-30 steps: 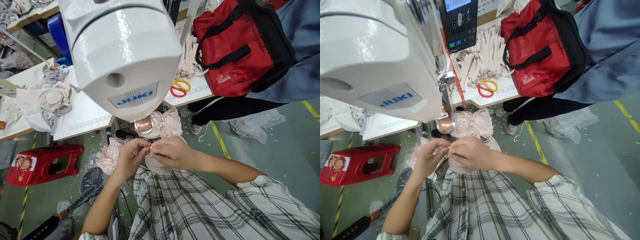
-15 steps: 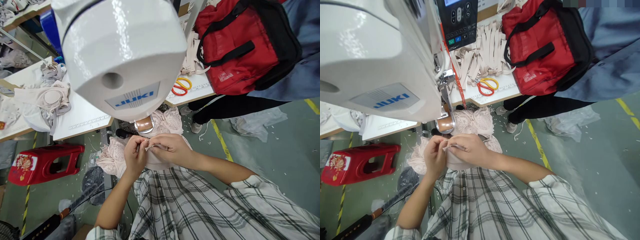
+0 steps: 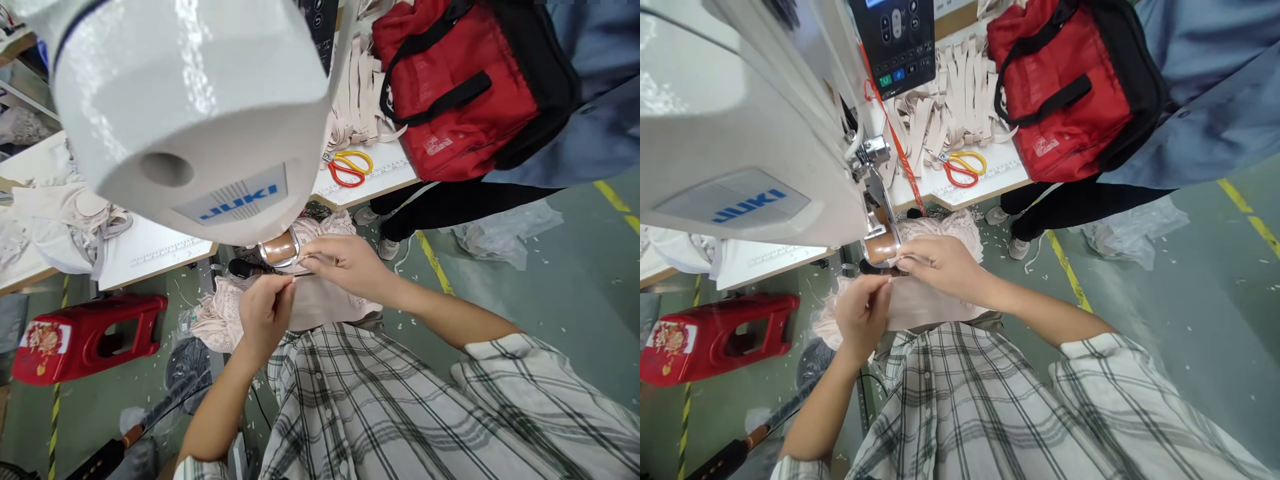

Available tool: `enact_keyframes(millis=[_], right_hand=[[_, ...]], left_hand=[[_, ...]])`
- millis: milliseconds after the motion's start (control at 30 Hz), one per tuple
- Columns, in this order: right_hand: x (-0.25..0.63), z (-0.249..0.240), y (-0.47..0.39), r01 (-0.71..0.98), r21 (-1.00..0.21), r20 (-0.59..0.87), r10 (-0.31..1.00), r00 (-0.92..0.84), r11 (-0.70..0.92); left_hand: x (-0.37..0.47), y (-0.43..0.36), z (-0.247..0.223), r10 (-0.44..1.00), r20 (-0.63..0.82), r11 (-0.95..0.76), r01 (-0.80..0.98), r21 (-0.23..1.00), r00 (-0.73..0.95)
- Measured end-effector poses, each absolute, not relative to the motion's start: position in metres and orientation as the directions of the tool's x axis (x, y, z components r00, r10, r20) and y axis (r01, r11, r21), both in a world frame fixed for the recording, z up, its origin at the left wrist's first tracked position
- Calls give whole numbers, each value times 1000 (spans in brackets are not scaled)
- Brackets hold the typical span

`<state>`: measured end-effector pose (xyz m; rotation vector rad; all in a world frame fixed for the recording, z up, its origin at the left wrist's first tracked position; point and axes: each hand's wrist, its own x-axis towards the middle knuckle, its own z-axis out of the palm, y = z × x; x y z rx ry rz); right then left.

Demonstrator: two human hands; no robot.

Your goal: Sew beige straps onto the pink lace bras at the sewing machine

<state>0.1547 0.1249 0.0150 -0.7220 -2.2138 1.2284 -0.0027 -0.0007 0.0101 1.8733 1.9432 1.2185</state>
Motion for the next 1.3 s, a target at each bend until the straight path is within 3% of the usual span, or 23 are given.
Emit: enact_keyframes(millis=[67, 167, 367, 633, 800, 933, 1067, 1133, 1200, 1300], right_hand=[[154, 21, 133, 222, -828, 168, 605, -778, 515], [154, 28, 138, 191, -857, 109, 530, -841, 478], [157, 40, 147, 212, -920, -58, 420, -906, 329], [159, 42, 156, 191, -943, -97, 323, -941, 272], [159, 40, 152, 190, -922, -63, 354, -933, 336], [161, 38, 144, 188, -894, -13, 396, -918, 407], [153, 41, 142, 202, -712, 174, 448, -877, 672], [143, 45, 149, 219, -678, 174, 443, -880, 702], [132, 47, 159, 258, -688, 104, 444, -890, 678], [119, 47, 171, 304, -645, 46, 433, -900, 701]], left_hand=[[-3, 0, 19, 884, 460, -222, 788, 574, -86], [-5, 2, 28, 864, 502, -273, 808, 521, -32], [-7, 5, 34, 893, 445, -216, 805, 553, -67], [-7, 7, 32, 919, 376, -154, 771, 618, -118], [-13, 12, 34, 966, 247, -101, 767, 634, -77], [-12, 15, 35, 986, 165, -95, 843, 529, 8], [-4, 16, 31, 973, 189, 7, 836, 548, -131], [-4, 16, 27, 953, 216, 61, 834, 548, -212], [-12, 16, 21, 926, 296, 75, 880, 470, -236], [-34, 15, 10, 893, 446, -62, 967, 248, -58]])
